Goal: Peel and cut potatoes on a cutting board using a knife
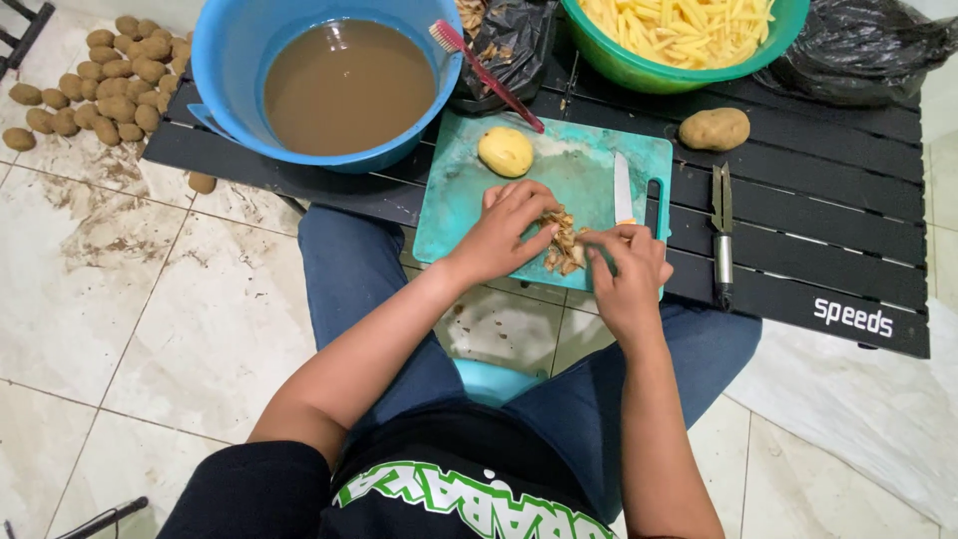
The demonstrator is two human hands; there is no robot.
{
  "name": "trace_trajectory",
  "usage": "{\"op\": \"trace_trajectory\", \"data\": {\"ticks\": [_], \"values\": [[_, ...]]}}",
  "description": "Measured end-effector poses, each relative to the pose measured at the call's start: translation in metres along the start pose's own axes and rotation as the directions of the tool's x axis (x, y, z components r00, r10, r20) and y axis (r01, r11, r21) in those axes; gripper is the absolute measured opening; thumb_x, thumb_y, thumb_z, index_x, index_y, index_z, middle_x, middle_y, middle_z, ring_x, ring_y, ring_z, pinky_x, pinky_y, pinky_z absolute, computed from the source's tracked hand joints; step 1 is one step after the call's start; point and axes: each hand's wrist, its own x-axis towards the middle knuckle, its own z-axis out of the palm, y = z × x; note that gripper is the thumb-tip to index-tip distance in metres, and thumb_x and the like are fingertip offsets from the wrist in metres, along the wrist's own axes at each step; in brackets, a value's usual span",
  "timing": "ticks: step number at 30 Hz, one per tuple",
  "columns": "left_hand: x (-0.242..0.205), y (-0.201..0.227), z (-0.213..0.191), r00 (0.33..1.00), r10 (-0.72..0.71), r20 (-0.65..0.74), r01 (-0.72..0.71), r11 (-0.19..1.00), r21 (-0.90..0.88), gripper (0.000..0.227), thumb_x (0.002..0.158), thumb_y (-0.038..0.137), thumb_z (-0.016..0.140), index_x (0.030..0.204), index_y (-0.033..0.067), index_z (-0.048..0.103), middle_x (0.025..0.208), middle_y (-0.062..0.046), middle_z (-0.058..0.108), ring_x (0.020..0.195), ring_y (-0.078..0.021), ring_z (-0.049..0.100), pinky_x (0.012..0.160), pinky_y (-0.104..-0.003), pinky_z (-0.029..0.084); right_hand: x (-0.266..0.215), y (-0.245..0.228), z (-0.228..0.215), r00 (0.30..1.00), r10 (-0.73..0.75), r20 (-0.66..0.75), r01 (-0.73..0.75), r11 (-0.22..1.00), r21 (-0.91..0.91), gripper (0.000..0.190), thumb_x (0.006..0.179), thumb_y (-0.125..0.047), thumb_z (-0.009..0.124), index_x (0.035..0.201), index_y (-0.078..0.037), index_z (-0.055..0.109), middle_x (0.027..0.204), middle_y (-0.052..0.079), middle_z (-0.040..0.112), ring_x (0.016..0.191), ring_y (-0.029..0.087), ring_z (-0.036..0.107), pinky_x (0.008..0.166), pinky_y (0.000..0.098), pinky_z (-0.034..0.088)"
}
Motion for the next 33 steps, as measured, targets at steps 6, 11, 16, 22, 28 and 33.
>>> {"op": "trace_trajectory", "data": {"ticks": [6, 11, 16, 22, 28, 33], "values": [[0.020, 0.041, -0.023, 0.965, 0.069, 0.255, -0.074, 0.997, 0.011, 0.052, 0.094, 0.040, 0.072, 0.133, 0.0081, 0.059, 0.139, -0.021, 0.052, 0.132, -0.0422, 0.051, 0.102, -0.055, 0.035, 0.003, 0.019, -0.011, 0.973, 0.175, -0.153, -0.129, 0.955, 0.268, 0.024, 0.098, 0.001, 0.055, 0.109, -0.015, 0.070, 0.109, 0.005, 0.048, 0.106, 0.025, 0.050, 0.093, 0.0396, 0.038], [0.031, 0.044, -0.003, 0.894, 0.202, 0.400, -0.277, 0.951, 0.137, 0.051, 0.094, 0.038, 0.073, 0.136, 0.0131, 0.059, 0.147, -0.022, 0.047, 0.136, -0.0444, 0.045, 0.104, -0.066, 0.035, -0.006, 0.054, 0.008, 0.924, 0.218, -0.313, -0.098, 0.929, 0.358, 0.015, 0.098, 0.001, 0.058, 0.108, -0.009, 0.065, 0.104, 0.011, 0.051, 0.095, 0.024, 0.055, 0.080, 0.0333, 0.043], [0.036, 0.013, 0.010, 0.859, 0.340, 0.383, -0.450, 0.858, 0.249, 0.023, 0.101, 0.034, 0.059, 0.116, 0.0162, 0.060, 0.124, -0.010, 0.055, 0.111, -0.0327, 0.056, 0.084, -0.047, 0.041, -0.007, 0.024, -0.003, 0.896, 0.236, -0.375, -0.060, 0.903, 0.425, 0.020, 0.103, 0.005, 0.044, 0.109, -0.007, 0.058, 0.094, 0.008, 0.042, 0.081, 0.016, 0.043, 0.077, 0.0342, 0.039], [0.037, -0.009, 0.017, 0.836, 0.339, 0.430, -0.465, 0.855, 0.228, 0.011, 0.097, 0.015, 0.061, 0.103, 0.0110, 0.054, 0.100, -0.008, 0.049, 0.089, -0.0326, 0.053, 0.071, -0.044, 0.044, -0.011, 0.035, 0.005, 0.867, 0.272, -0.417, -0.075, 0.899, 0.431, 0.021, 0.095, 0.009, 0.049, 0.105, -0.005, 0.060, 0.092, 0.008, 0.043, 0.082, 0.016, 0.049, 0.078, 0.0298, 0.039], [0.064, -0.011, 0.013, 0.838, 0.447, 0.311, -0.502, 0.856, 0.121, 0.013, 0.097, 0.011, 0.060, 0.093, 0.0081, 0.048, 0.088, -0.004, 0.044, 0.078, -0.0308, 0.056, 0.068, -0.039, 0.049, -0.012, 0.035, 0.010, 0.866, 0.269, -0.422, -0.056, 0.891, 0.451, 0.016, 0.096, 0.007, 0.051, 0.103, -0.005, 0.060, 0.093, 0.007, 0.044, 0.084, 0.015, 0.049, 0.080, 0.0286, 0.041], [0.136, 0.010, -0.048, 0.810, 0.554, 0.192, -0.573, 0.817, 0.062, 0.020, 0.088, 0.008, 0.069, 0.089, 0.0111, 0.049, 0.085, -0.003, 0.043, 0.077, -0.0274, 0.053, 0.064, -0.041, 0.043, -0.013, 0.028, 0.009, 0.883, 0.246, -0.400, -0.071, 0.912, 0.404, 0.011, 0.099, 0.006, 0.053, 0.104, -0.002, 0.059, 0.091, 0.011, 0.042, 0.086, 0.020, 0.053, 0.081, 0.0302, 0.043]]}}
